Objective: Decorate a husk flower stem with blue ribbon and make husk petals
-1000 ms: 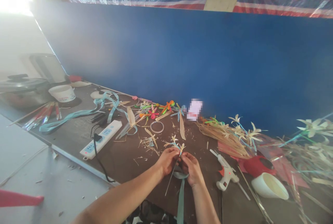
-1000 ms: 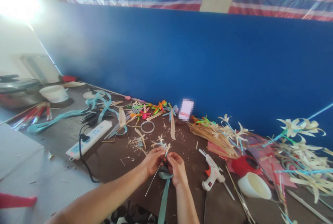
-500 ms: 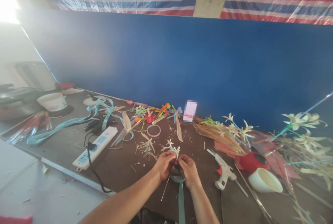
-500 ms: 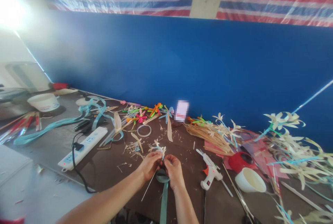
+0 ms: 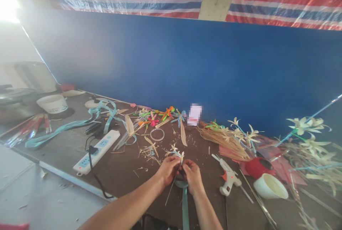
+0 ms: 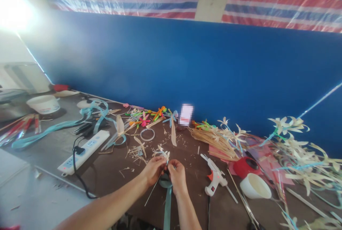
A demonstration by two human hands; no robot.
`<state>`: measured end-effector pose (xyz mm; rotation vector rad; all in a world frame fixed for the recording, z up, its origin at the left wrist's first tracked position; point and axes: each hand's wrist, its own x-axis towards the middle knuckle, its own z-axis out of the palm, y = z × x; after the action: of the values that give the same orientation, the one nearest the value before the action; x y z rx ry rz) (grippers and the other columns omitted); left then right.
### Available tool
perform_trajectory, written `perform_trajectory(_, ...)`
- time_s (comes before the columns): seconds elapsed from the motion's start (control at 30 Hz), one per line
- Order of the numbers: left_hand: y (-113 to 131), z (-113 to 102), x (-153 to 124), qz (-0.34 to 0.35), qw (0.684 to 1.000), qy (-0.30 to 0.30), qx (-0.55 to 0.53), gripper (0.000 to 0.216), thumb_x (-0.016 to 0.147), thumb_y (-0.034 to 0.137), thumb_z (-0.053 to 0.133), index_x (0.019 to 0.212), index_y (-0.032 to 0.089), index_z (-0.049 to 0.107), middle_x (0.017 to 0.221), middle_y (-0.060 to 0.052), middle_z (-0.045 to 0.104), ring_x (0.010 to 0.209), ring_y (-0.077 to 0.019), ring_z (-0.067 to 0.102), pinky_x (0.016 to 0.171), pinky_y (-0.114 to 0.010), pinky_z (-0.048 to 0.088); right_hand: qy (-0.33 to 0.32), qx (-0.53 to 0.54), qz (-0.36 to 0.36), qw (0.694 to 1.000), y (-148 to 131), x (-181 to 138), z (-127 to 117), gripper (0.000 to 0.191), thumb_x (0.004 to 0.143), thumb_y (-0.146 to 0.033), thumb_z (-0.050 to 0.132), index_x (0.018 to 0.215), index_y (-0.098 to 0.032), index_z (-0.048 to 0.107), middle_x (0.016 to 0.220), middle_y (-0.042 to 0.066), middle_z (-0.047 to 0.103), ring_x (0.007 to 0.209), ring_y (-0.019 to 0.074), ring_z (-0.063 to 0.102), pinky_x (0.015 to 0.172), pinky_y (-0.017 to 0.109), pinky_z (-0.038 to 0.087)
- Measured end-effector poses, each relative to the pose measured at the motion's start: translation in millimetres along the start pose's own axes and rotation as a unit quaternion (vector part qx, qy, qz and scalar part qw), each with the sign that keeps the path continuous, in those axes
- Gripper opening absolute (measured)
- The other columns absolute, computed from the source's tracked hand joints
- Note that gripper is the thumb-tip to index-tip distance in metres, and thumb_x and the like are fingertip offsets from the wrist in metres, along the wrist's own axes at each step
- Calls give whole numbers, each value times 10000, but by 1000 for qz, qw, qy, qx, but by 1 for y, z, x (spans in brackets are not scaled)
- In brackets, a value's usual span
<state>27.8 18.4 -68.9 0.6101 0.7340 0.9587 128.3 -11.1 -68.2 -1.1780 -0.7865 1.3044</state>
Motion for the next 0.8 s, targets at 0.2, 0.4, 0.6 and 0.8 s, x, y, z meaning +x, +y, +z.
perform_trajectory(0.2,4,0,2,-2,1000,2,17,149,596,234,636,663,130,552,510,17,508,435,-71,452,371,-178,245,7,-15,-6,1000,4,4,-2,86,634,-241,568,603,-172,527,450,-59,522,321,56,361,335,168,239)
perform_trajectory(0.4,6,1,3,4,1000,13,29,148,588,237,632,649,138,542,509,26,491,448,-72,457,385,-172,264,3,-8,12,1000,2,3,-4,159,634,-314,604,642,-178,523,427,-77,487,292,40,295,307,164,164)
perform_trajectory(0.6,8,3,3,12,999,17,45,148,600,252,619,631,152,514,490,40,459,427,-66,435,376,-166,263,-12,15,25,999,-1,0,-6,212,642,-364,619,634,-180,513,346,-116,335,280,21,192,301,157,106)
perform_trajectory(0.8,2,8,3,53,991,63,108,181,626,310,608,646,144,538,525,36,448,422,-63,409,368,-166,297,-17,31,28,999,-2,-2,-6,229,628,-362,640,643,-167,521,367,-107,350,295,16,221,306,154,123)
